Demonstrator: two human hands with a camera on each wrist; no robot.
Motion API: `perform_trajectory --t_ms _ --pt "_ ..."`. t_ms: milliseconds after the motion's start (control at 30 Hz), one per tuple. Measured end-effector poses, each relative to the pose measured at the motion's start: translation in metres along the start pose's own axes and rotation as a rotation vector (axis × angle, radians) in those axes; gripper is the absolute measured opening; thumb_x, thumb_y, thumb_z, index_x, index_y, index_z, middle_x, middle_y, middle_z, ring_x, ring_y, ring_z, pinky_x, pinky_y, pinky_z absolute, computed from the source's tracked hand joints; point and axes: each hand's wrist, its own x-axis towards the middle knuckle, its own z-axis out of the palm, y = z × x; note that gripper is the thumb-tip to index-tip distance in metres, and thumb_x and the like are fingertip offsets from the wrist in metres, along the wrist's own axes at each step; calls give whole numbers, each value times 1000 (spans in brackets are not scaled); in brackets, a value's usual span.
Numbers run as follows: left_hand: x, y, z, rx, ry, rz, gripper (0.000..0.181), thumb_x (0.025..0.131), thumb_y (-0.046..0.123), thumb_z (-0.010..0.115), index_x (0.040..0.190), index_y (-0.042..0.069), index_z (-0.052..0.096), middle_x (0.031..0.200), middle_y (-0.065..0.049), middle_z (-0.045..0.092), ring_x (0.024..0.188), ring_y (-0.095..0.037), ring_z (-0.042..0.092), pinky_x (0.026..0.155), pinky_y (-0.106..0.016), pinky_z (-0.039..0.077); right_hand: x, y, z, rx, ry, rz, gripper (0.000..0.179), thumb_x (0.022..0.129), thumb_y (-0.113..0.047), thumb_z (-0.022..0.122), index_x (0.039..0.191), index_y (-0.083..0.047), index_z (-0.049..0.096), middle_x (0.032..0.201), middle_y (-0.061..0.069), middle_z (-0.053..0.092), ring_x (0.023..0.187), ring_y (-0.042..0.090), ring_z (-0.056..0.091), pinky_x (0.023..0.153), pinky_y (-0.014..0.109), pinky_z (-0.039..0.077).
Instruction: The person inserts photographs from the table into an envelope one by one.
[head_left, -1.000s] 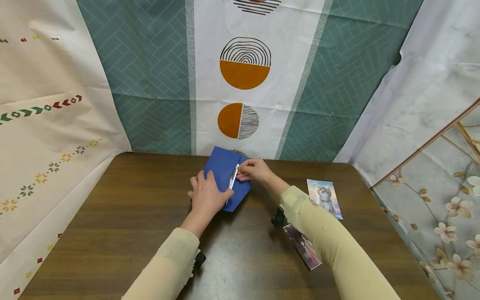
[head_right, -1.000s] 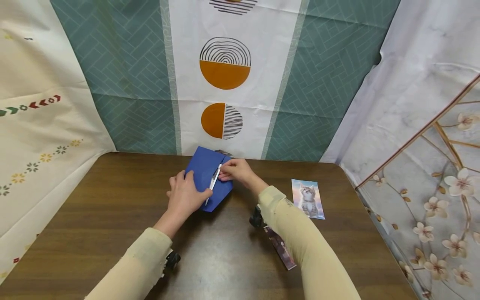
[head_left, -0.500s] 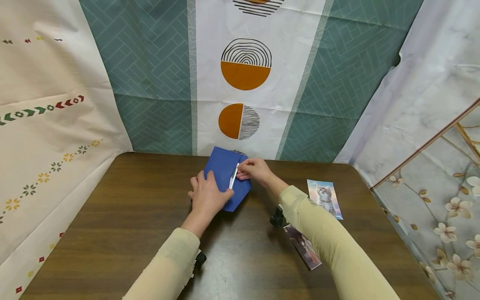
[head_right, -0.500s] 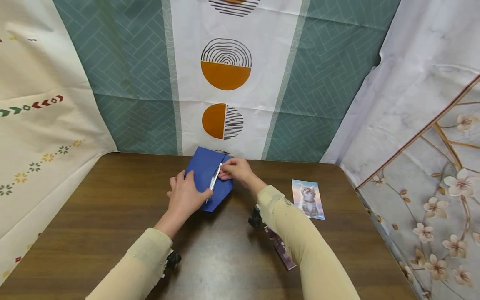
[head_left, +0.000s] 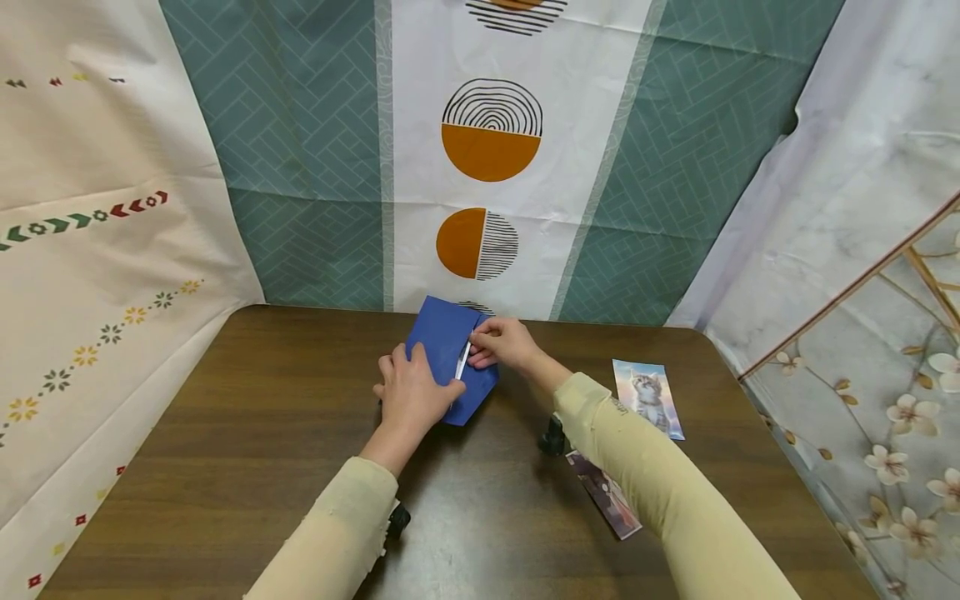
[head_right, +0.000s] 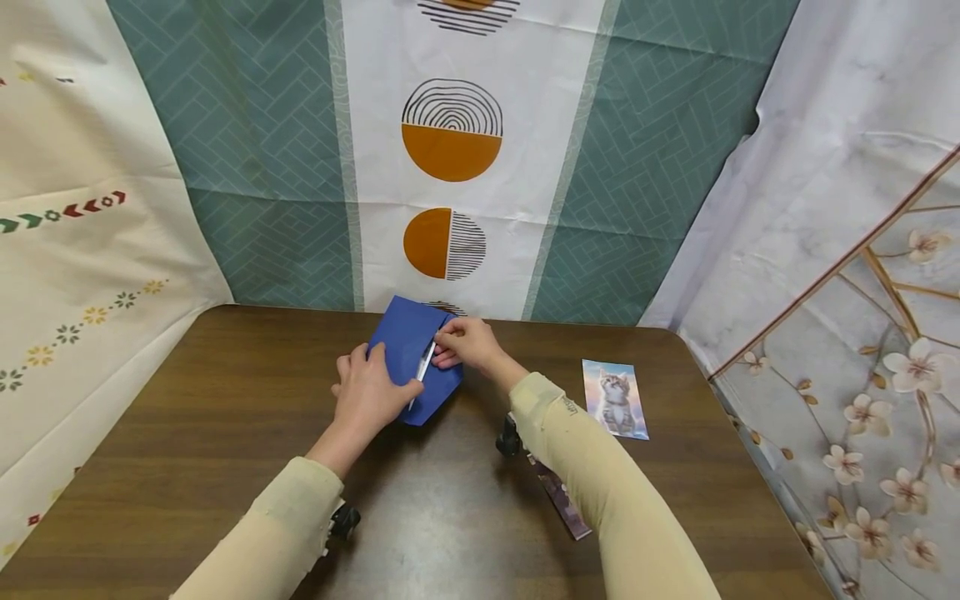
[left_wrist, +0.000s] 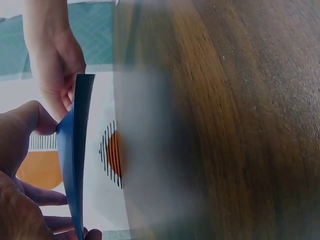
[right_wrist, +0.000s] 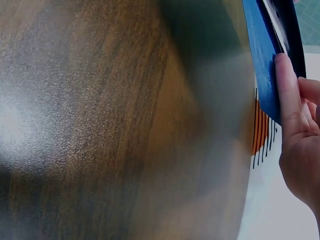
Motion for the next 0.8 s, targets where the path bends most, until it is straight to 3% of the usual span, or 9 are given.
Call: perform_trajectory --t_ms 233,400,667,800 --pt "3 -3 0 6 -3 10 93 86 47 84 153 -6 47 158 -33 38 141 -52 33 98 -77 42 -1 -3 -12 5 15 27 20 105 -4 66 115 13 70 85 12 76 71 16 77 69 33 64" --pt "6 -6 0 17 -1 8 94 86 46 84 153 -7 46 158 -33 38 140 -53 34 97 -77 42 -6 -9 -29 -2 -3 13 23 106 -5 65 117 15 69 91 16 78 76 17 79 75 38 65" --pt "9 -10 0 7 -7 12 91 87 43 82 152 -9 46 158 -34 36 139 -53 32 96 -78 41 -26 -18 -72 -24 13 -2 30 105 -6 67 122 18 64 102 24 78 86 26 80 93 56 59" --pt "11 -13 0 9 -24 4 91 88 43 80 153 -9 44 159 -34 34 140 -53 30 97 -78 40 -40 -21 -96 -57 28 8 28 105 -9 68 121 14 65 106 27 77 88 27 80 90 50 61"
